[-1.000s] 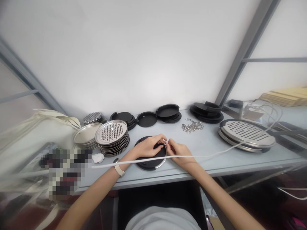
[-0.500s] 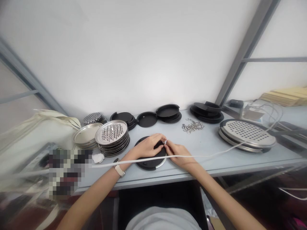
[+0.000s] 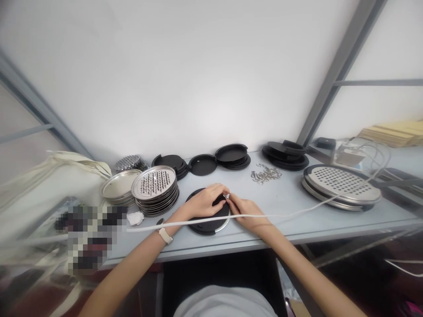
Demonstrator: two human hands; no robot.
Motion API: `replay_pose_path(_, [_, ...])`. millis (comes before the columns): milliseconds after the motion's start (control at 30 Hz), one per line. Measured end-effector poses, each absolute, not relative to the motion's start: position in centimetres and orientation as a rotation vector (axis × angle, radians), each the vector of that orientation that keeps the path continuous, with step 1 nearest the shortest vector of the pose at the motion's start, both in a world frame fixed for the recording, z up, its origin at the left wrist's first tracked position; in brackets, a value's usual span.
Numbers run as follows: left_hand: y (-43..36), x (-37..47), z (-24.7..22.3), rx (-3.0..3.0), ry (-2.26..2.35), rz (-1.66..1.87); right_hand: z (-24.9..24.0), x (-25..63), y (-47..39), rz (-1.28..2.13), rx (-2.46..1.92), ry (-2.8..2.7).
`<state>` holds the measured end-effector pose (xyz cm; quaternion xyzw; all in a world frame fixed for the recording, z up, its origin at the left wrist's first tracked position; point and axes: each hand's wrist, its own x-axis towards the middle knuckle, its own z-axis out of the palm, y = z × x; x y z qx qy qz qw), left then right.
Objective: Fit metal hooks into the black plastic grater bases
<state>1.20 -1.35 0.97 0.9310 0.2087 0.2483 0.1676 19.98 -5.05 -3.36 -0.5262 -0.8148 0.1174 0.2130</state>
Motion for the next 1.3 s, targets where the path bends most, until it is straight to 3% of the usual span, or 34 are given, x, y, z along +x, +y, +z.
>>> replay_pose_path(1300, [-1.28, 1.22, 0.60, 2.606, 0.576, 0.717, -3.03, 19.83, -5.12, 0.391, -1.519, -2.153])
